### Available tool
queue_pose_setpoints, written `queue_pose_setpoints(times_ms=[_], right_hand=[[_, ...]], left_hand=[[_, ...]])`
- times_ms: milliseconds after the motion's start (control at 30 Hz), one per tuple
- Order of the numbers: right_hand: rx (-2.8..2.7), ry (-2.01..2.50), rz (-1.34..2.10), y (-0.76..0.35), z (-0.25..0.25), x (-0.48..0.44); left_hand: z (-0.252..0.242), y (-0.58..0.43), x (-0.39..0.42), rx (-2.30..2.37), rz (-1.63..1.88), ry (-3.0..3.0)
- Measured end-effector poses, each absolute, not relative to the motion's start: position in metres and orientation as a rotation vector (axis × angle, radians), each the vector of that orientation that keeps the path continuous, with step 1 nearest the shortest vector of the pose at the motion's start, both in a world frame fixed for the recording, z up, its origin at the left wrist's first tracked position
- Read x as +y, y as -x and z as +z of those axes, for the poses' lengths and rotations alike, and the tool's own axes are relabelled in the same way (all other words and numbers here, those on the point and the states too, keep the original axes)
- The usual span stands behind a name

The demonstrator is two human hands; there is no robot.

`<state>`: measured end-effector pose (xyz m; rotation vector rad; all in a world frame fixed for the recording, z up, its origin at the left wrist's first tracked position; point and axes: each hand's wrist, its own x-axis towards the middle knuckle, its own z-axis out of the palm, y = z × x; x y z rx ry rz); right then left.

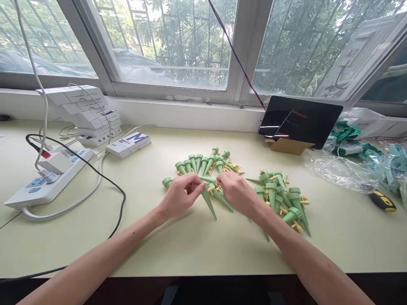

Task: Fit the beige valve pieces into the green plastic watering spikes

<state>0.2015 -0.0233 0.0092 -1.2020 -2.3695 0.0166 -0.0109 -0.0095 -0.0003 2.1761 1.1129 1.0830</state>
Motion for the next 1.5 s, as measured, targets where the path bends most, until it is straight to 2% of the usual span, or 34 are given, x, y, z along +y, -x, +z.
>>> queue_pose_setpoints(times_ms=[267,1500], right_hand=[[-2.469,1.231,-0.107,-0.1999,0.0087,-0.0233],[-2.44,1.462,-0.03,-0.205,0.0067,-0.0252]], left_hand=[[0.0022,0.0093,-0.0117,1.111,1.118,-2.215],[0.0043,0.0097,-0.0126,1.121,1.074,-2.243]])
